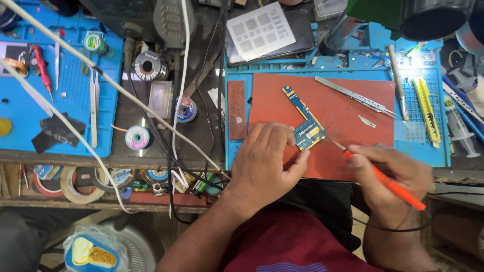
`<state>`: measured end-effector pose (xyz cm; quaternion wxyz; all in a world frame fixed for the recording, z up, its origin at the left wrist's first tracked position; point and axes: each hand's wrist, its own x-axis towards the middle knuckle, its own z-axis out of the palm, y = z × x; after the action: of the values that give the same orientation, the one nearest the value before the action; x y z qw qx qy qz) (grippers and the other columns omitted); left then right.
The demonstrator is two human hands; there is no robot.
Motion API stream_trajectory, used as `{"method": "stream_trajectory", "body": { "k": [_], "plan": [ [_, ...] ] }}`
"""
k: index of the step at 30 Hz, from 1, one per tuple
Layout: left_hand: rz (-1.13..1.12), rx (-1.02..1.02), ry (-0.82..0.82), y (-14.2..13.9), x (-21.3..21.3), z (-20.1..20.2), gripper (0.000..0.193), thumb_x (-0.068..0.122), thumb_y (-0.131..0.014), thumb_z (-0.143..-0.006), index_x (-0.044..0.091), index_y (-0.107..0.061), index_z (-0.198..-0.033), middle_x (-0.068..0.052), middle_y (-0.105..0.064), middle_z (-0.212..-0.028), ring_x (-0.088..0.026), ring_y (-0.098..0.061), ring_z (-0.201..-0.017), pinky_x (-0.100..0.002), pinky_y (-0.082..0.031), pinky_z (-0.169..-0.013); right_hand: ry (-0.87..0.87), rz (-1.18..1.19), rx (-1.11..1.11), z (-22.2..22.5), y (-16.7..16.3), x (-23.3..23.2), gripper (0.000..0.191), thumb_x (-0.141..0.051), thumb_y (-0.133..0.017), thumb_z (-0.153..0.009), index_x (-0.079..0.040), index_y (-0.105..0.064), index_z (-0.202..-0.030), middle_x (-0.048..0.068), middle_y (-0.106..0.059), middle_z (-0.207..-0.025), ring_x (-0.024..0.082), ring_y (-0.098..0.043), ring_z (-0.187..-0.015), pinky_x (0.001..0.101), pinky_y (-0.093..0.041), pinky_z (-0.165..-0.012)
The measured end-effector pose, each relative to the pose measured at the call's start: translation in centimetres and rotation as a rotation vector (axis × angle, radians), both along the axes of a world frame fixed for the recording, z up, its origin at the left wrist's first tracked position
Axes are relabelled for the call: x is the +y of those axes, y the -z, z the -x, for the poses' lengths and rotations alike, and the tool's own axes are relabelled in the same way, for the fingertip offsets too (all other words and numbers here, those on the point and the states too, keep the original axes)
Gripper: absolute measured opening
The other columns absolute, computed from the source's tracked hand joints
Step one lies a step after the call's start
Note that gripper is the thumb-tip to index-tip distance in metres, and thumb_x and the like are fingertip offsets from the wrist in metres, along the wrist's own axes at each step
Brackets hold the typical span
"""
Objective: The person uses tweezers and a precision screwdriver to manipulate and adjust components on a small circuit board. They reposition the board on the work mat and continue fine adjustments to specific areas.
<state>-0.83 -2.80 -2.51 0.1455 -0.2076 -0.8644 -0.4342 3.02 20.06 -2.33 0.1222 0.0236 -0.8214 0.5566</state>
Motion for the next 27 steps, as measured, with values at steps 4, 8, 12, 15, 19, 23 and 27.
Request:
{"method": "stream_trajectory", "body": {
  "k": [4, 8, 12, 15, 19, 23, 27],
  "plan": [
    [0.021, 0.03, -0.038, -0.6, 1.2, 0.1, 0.037, 0.019, -0.081, -0.086, 0.004, -0.057, -0.11, -0.011, -0.064, -0.106, -0.033, -0.061, -0.102, -0.043, -0.051, -0.09, 0.032, 0.049, -0.012, 1.3, 0.3, 1.7, 0.017, -0.01, -0.065, -0.108, 0.005, -0.073, -0.112, 0.011, -0.075, -0.091, 0.01, -0.069, -0.074, 0.0206, -0.054, -0.071],
    [0.077, -0.034, 0.027, -2.1, 2.5, 0.4, 0.045, 0.025, -0.085, -0.084, 0.005, -0.058, -0.114, -0.013, -0.065, -0.108, -0.035, -0.061, -0.103, -0.045, -0.049, -0.09, 0.006, 0.171, -0.013, 2.3, 1.2, 2.8, 0.019, -0.011, -0.062, -0.107, 0.004, -0.072, -0.112, 0.012, -0.075, -0.093, 0.013, -0.071, -0.077, 0.0233, -0.053, -0.069],
    [0.164, 0.045, 0.155, -3.9, 2.6, 1.7, 0.06, 0.017, -0.079, -0.078, 0.001, -0.053, -0.13, -0.018, -0.062, -0.123, -0.037, -0.057, -0.118, -0.047, -0.046, -0.103, -0.01, 0.226, -0.018, 2.7, 1.0, 4.0, 0.023, -0.014, -0.059, -0.108, 0.004, -0.073, -0.11, 0.011, -0.076, -0.092, 0.013, -0.072, -0.077, 0.0231, -0.054, -0.066],
    [0.229, 0.08, 0.226, -4.7, 2.7, 3.2, 0.072, 0.013, -0.076, -0.077, -0.001, -0.047, -0.141, -0.02, -0.061, -0.131, -0.037, -0.056, -0.124, -0.047, -0.044, -0.108, -0.012, 0.331, -0.012, 2.7, 0.5, 4.7, 0.027, -0.018, -0.056, -0.111, 0.003, -0.073, -0.114, 0.011, -0.076, -0.094, 0.011, -0.069, -0.078, 0.0221, -0.053, -0.069],
    [0.302, 0.01, 0.193, -5.1, 3.3, 3.9, 0.073, 0.021, -0.08, -0.081, -0.001, -0.047, -0.143, -0.017, -0.063, -0.123, -0.035, -0.059, -0.116, -0.046, -0.045, -0.101, 0.022, 0.298, -0.012, 2.7, -0.1, 5.1, 0.021, -0.014, -0.063, -0.107, 0.003, -0.072, -0.114, 0.011, -0.076, -0.097, 0.011, -0.069, -0.08, 0.0221, -0.054, -0.072],
    [0.278, 0.001, 0.012, -4.3, 4.3, 3.0, 0.074, 0.029, -0.084, -0.082, 0.0, -0.048, -0.14, -0.017, -0.063, -0.122, -0.037, -0.059, -0.11, -0.047, -0.047, -0.095, 0.002, 0.051, 0.003, 2.5, -0.7, 4.3, 0.015, -0.007, -0.071, -0.097, 0.001, -0.075, -0.109, 0.009, -0.078, -0.096, 0.01, -0.072, -0.081, 0.0225, -0.057, -0.072],
    [0.137, -0.026, 0.003, -2.9, 3.2, 2.6, 0.066, 0.019, -0.081, -0.084, 0.002, -0.05, -0.14, -0.017, -0.064, -0.123, -0.036, -0.062, -0.113, -0.046, -0.049, -0.098, -0.025, 0.004, 0.011, 2.8, -1.2, 2.0, 0.023, -0.005, -0.077, -0.087, 0.0, -0.074, -0.109, 0.008, -0.077, -0.094, 0.009, -0.071, -0.079, 0.0223, -0.056, -0.068]
  ]
}}
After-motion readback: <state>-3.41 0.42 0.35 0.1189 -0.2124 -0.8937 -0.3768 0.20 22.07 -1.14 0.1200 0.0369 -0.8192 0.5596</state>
